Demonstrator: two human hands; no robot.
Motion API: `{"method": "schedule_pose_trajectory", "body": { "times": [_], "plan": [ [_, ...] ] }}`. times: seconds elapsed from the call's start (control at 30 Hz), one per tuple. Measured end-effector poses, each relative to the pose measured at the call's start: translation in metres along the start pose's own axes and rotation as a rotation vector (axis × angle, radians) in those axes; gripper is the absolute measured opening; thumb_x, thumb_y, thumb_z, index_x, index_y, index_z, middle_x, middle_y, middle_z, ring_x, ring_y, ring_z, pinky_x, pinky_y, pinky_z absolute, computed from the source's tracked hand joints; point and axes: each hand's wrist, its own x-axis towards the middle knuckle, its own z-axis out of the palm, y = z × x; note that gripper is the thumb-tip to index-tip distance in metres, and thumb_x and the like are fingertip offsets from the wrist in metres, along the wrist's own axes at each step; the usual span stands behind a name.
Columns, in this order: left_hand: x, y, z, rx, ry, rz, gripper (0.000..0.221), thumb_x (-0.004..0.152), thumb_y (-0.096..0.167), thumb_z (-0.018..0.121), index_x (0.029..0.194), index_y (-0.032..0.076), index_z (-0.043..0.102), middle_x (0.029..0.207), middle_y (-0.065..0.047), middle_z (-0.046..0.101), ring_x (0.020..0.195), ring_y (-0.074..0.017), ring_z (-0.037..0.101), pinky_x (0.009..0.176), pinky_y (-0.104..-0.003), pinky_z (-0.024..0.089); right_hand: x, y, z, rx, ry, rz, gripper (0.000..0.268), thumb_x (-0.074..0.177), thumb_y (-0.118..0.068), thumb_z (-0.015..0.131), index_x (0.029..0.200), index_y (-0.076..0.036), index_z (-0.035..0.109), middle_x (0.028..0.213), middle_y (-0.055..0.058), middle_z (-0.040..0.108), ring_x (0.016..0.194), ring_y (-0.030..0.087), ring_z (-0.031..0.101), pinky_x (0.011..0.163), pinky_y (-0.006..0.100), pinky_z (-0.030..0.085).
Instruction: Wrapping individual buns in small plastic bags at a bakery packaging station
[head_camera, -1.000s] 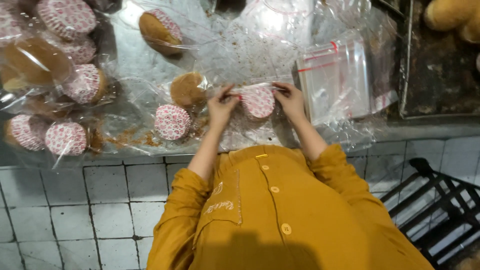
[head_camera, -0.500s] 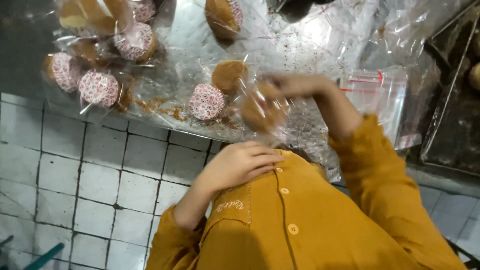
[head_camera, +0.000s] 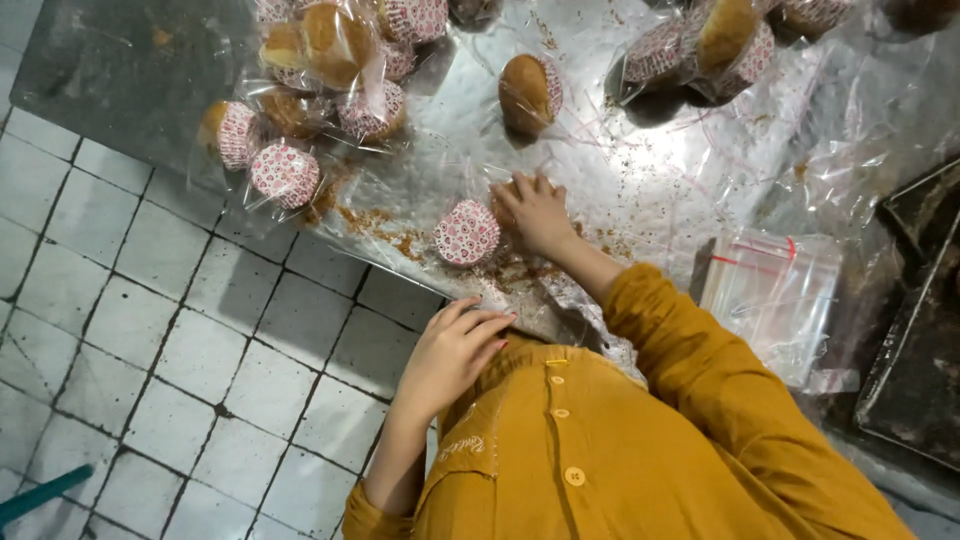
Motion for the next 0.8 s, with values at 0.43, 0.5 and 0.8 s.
{"method": "schedule_pose_trajectory", "body": {
  "times": [0.43, 0.5, 0.8],
  "plan": [
    [0.100, 0.041, 0.034, -0.200, 0.034, 0.171, 0.085, 0.067, 0.024, 0.090, 0.142, 0.014, 0.050, 0.139, -0.013, 0.056, 0.130, -0.0392, 0.054, 0.115, -0.047, 0.039, -0.215, 0.070, -0.160, 1.318, -0.152, -0.147, 0.098, 0.093, -0.043, 0.063, 0.163, -0.012, 0.001, 0.129, 0.031, 0.056, 0.074, 0.028, 0.069, 0.064, 0.037, 0.060],
    [0.109, 0.055, 0.021, -0.364, 0.106, 0.130, 0.074, 0.064, 0.034, 0.094, 0.126, 0.007, 0.065, 0.136, -0.012, 0.060, 0.129, -0.0390, 0.058, 0.111, -0.041, 0.046, -0.242, 0.087, -0.151, 1.599, 0.140, -0.246, 0.095, 0.096, -0.046, 0.060, 0.161, -0.007, 0.004, 0.147, 0.032, 0.043, 0.082, 0.026, 0.067, 0.068, 0.038, 0.060],
    [0.125, 0.074, -0.024, -1.220, -0.161, -0.390, 0.094, 0.061, 0.022, 0.080, 0.137, -0.004, 0.032, 0.146, -0.026, 0.036, 0.135, -0.0450, 0.041, 0.102, -0.054, 0.055, -0.272, 0.033, -0.102, 1.593, 0.666, -0.163, 0.129, 0.061, -0.003, 0.095, 0.162, -0.011, 0.016, 0.164, 0.016, 0.029, 0.141, 0.029, 0.043, 0.119, 0.046, 0.036]
  ]
}}
